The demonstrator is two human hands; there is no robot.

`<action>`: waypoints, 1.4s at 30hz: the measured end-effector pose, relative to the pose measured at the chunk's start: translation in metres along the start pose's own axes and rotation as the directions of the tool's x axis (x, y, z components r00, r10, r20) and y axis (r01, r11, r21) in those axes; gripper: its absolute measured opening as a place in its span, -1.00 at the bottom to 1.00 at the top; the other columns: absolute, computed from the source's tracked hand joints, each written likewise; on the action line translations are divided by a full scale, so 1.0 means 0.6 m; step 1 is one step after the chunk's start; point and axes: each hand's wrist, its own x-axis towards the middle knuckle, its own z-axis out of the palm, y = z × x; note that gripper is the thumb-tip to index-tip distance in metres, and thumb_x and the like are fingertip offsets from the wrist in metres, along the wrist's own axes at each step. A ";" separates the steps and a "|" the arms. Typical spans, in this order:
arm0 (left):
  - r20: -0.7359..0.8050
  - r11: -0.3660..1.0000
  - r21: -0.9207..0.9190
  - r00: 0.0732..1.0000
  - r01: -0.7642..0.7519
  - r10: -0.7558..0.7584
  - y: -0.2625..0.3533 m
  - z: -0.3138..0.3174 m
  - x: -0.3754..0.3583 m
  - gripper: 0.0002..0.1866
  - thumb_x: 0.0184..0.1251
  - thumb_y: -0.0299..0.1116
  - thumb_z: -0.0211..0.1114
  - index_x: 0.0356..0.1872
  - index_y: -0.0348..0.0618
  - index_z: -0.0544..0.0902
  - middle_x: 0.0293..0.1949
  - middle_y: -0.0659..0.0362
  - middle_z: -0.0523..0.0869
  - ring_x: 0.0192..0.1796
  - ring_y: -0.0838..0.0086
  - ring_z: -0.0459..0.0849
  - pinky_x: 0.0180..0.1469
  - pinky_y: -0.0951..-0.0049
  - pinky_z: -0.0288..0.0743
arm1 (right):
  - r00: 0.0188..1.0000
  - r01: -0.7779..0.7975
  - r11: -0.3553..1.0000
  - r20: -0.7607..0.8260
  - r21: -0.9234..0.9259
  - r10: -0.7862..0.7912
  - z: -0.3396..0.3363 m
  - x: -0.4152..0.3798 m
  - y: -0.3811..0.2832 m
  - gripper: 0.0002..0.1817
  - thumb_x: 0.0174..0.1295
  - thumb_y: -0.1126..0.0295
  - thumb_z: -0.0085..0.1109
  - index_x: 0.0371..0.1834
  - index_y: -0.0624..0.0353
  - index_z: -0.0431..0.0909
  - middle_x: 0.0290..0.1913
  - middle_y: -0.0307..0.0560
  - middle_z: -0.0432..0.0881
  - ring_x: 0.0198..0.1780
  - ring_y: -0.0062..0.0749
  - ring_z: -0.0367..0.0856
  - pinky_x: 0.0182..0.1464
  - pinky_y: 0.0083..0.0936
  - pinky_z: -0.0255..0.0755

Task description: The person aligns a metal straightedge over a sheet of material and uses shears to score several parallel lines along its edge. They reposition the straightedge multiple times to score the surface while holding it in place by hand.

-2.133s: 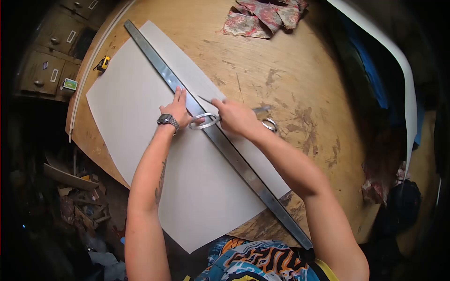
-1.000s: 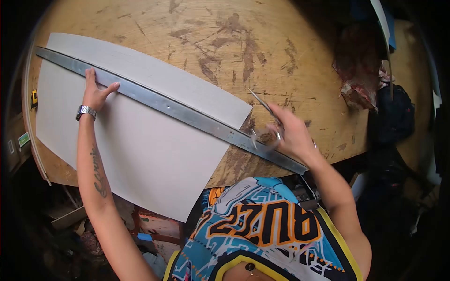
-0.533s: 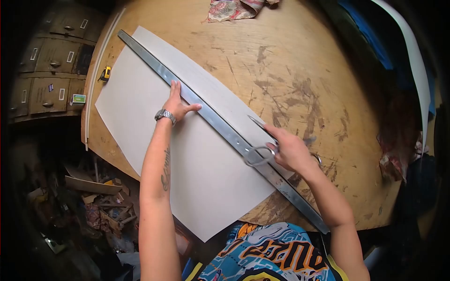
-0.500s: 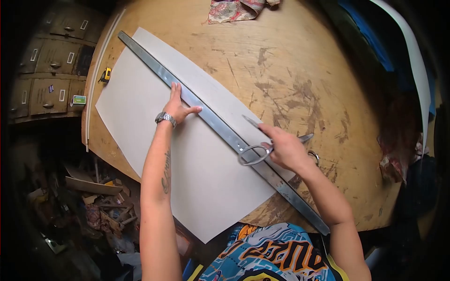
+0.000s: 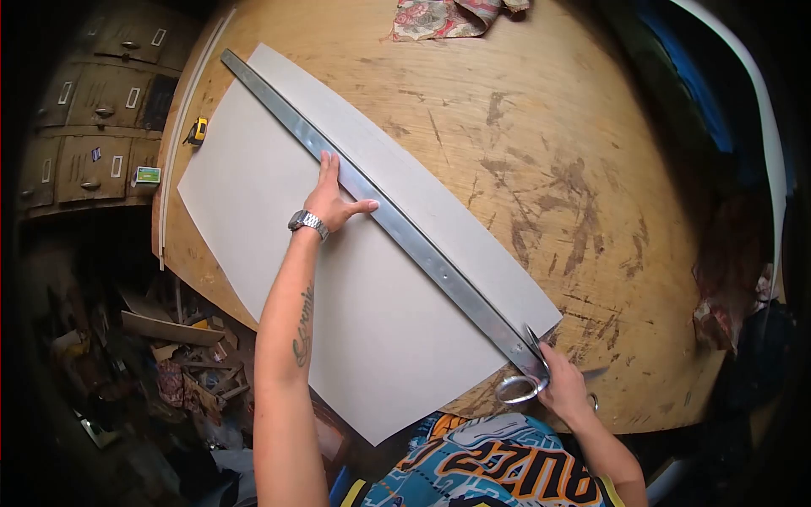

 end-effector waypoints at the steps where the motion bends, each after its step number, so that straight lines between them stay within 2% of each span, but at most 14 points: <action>1: -0.001 1.000 -0.003 1.000 -0.001 0.001 0.001 -0.002 0.001 0.49 -0.29 0.23 0.65 0.56 -0.26 -0.15 0.61 -0.05 -0.23 0.60 0.18 0.04 0.53 0.32 0.18 | 1.000 -0.024 1.000 0.014 -0.005 0.024 0.004 -0.018 0.012 -0.11 -0.14 0.53 0.38 0.40 0.07 0.29 -0.13 0.14 0.52 -0.11 0.22 0.56 -0.11 -0.06 0.49; 7: 0.019 1.000 -0.025 1.000 0.013 -0.012 0.005 -0.005 0.000 0.47 -0.27 0.21 0.64 0.56 -0.26 -0.15 0.61 -0.05 -0.23 0.61 0.19 0.01 0.54 0.33 0.15 | 0.997 -0.078 0.997 -0.024 -0.012 0.078 0.036 -0.080 0.052 0.00 -0.26 0.56 0.42 0.43 0.05 0.24 -0.03 0.14 0.46 -0.11 0.24 0.56 -0.13 -0.03 0.50; 16: 0.015 1.000 -0.007 1.000 0.007 -0.007 0.003 -0.002 0.004 0.48 -0.27 0.19 0.66 0.56 -0.31 -0.15 0.61 -0.08 -0.23 0.61 0.18 -0.01 0.56 0.33 0.10 | 0.995 -0.049 0.999 -0.091 -0.014 0.048 0.045 -0.079 0.059 -0.11 -0.11 0.41 0.47 0.41 0.01 0.31 -0.09 0.08 0.49 -0.18 0.14 0.60 -0.19 -0.07 0.52; 22: 0.002 0.999 -0.035 0.999 -0.035 0.036 -0.008 0.007 0.014 0.46 -0.24 0.15 0.66 0.54 -0.40 -0.15 0.59 -0.18 -0.24 0.63 0.15 -0.10 0.59 0.33 -0.02 | 0.995 -0.072 0.997 -0.070 0.009 0.073 0.037 -0.076 0.060 -0.13 -0.10 0.51 0.42 0.41 0.07 0.30 -0.13 0.15 0.50 -0.16 0.22 0.58 -0.16 -0.05 0.52; 24: -0.007 0.996 -0.051 0.997 -0.072 0.072 -0.022 0.017 0.022 0.45 -0.20 0.12 0.66 0.53 -0.44 -0.17 0.58 -0.21 -0.23 0.63 0.11 -0.14 0.61 0.32 -0.11 | 0.994 -0.058 0.997 -0.090 0.058 0.064 0.020 -0.071 0.060 -0.25 0.05 0.46 0.40 0.39 0.10 0.36 -0.13 0.18 0.56 -0.14 0.23 0.61 -0.13 -0.11 0.54; 25: 0.023 0.998 -0.033 0.999 -0.046 0.047 -0.018 0.011 0.022 0.44 -0.18 0.11 0.66 0.53 -0.45 -0.17 0.58 -0.23 -0.23 0.63 0.10 -0.21 0.61 0.32 -0.16 | 0.991 -0.016 0.995 -0.127 0.097 0.029 0.008 -0.063 0.064 -0.31 0.18 0.36 0.35 0.42 0.03 0.34 -0.15 0.21 0.59 -0.12 0.23 0.61 -0.10 -0.04 0.53; 27: 0.109 1.000 0.004 0.994 -0.013 0.012 -0.029 0.010 0.045 0.40 -0.12 0.07 0.65 0.53 -0.44 -0.18 0.49 -0.31 0.09 0.57 0.06 0.05 0.56 0.32 0.00 | 0.966 0.053 0.989 -0.257 0.139 -0.016 -0.036 -0.035 0.052 -0.36 0.22 0.42 0.29 0.41 0.09 0.35 -0.06 0.27 0.61 -0.07 0.24 0.61 -0.03 -0.10 0.53; 29: 0.074 0.987 0.110 0.991 -0.120 0.112 -0.034 0.011 0.059 0.26 -0.08 0.08 0.62 0.46 -0.51 0.04 0.40 -0.34 0.26 0.53 0.02 0.16 0.53 0.29 0.06 | 0.963 -0.079 0.966 -0.230 0.248 0.137 -0.097 -0.004 0.034 -0.43 0.20 0.50 0.24 0.33 0.09 0.40 -0.19 0.17 0.63 -0.16 0.08 0.65 -0.10 -0.17 0.53; 30: -0.017 0.954 0.255 0.986 -0.159 0.168 -0.059 0.028 0.079 0.28 -0.11 0.13 0.62 0.46 -0.53 0.06 0.47 -0.33 0.14 0.55 0.02 0.11 0.55 0.29 0.03 | 0.961 -0.144 0.941 -0.184 0.307 0.207 -0.131 0.019 0.026 -0.45 0.19 0.53 0.22 0.30 0.08 0.42 -0.24 0.13 0.63 -0.20 0.02 0.66 -0.12 -0.20 0.53; 32: 0.034 0.968 0.233 0.995 -0.098 0.093 -0.019 0.020 0.063 0.30 -0.09 0.17 0.59 0.48 -0.51 0.03 0.52 -0.30 0.03 0.60 0.06 -0.02 0.58 0.28 -0.09 | 0.947 0.020 0.976 -0.317 0.217 0.051 -0.161 0.066 0.032 -0.46 0.15 0.58 0.16 0.27 0.06 0.45 -0.31 0.06 0.62 -0.28 -0.09 0.65 -0.17 -0.24 0.51; 34: 0.035 0.974 0.220 0.998 -0.055 0.048 -0.030 0.014 0.060 0.34 -0.09 0.20 0.58 0.50 -0.50 -0.03 0.56 -0.28 -0.09 0.63 0.10 -0.16 0.60 0.29 -0.20 | 0.953 0.090 0.984 -0.300 0.155 -0.040 -0.198 0.109 0.005 -0.44 0.13 0.58 0.13 0.27 0.05 0.45 -0.29 0.07 0.63 -0.26 -0.06 0.65 -0.16 -0.21 0.52; 38: 0.003 0.974 0.216 0.997 -0.074 0.075 -0.027 0.013 0.053 0.33 -0.08 0.14 0.59 0.50 -0.50 -0.05 0.55 -0.28 -0.04 0.61 0.09 -0.03 0.59 0.29 -0.10 | 0.902 0.353 0.936 -0.266 -0.003 -0.341 -0.191 0.219 -0.058 -0.42 0.11 0.62 0.04 0.28 0.07 0.46 -0.31 -0.03 0.65 -0.26 -0.21 0.65 -0.19 -0.34 0.51; 40: 0.144 0.999 0.036 0.989 -0.025 0.020 -0.006 0.000 0.043 0.32 -0.08 0.08 0.62 0.50 -0.49 -0.06 0.54 -0.28 0.00 0.58 0.06 0.06 0.57 0.30 -0.02 | 0.914 0.378 0.924 -0.136 -0.062 -0.383 -0.173 0.289 -0.112 -0.43 0.13 0.60 0.03 0.28 0.04 0.47 -0.25 -0.03 0.66 -0.17 -0.14 0.66 -0.13 -0.26 0.52; 42: 0.073 1.000 0.005 0.997 -0.006 0.006 -0.004 0.005 0.032 0.34 -0.16 0.07 0.66 0.49 -0.45 -0.04 0.54 -0.29 -0.01 0.59 0.04 0.01 0.58 0.28 -0.03 | 0.899 0.431 0.894 -0.031 -0.123 -0.437 -0.162 0.359 -0.173 -0.45 0.14 0.56 0.03 0.28 0.01 0.47 -0.20 -0.02 0.67 -0.11 -0.07 0.66 -0.08 -0.21 0.53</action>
